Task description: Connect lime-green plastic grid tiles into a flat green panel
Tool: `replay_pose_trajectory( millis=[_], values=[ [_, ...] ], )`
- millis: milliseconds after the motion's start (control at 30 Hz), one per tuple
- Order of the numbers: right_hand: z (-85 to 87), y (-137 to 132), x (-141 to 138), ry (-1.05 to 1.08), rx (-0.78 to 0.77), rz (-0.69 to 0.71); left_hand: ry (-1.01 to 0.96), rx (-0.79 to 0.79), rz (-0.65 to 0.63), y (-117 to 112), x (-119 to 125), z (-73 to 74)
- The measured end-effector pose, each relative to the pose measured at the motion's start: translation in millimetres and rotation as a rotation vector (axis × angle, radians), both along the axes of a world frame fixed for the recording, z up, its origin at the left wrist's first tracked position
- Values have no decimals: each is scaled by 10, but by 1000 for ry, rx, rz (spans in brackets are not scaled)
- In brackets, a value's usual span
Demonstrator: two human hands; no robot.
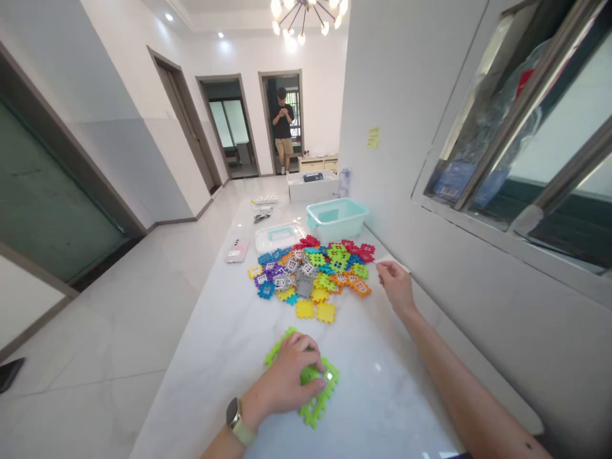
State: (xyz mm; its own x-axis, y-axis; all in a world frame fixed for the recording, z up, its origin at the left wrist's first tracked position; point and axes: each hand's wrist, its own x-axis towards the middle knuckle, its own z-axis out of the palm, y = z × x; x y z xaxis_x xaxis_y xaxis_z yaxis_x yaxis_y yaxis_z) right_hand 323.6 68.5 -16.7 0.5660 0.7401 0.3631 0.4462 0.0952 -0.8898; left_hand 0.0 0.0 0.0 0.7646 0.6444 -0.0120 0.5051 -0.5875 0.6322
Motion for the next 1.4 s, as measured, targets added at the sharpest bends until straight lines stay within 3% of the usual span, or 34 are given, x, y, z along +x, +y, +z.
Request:
replay_pose_trajectory(
  millis=[167, 267, 433, 633, 800, 967, 1200, 1300, 1400],
  values=[
    [-397, 153, 171, -233, -157, 126, -158, -85, -152, 182, 158, -86],
    [-520, 195, 167, -365, -241, 224, -242, 1, -85, 223, 164, -114],
    [-623, 227, 253, -500, -305, 268, -179, 186, -24, 216, 20, -99],
    [-560, 254, 384, -507, -270, 315, -162, 183, 106, 237, -32, -108],
    [-508, 269, 409, -455, -242, 344, -28, 273, 243, 318, -53, -158],
    [-525, 236, 357, -349, -182, 179, 32, 255, 298, 376, -149, -165],
    [-422, 148, 268, -126, -73, -2, -45, 184, 216, 300, -116, -136],
    [-260, 42, 113, 55, -13, 136, -7, 190, 151, 208, -26, -172],
    [-107, -130, -187, 205, -89, 459, 56, 153, 123, 152, -19, -182]
  ],
)
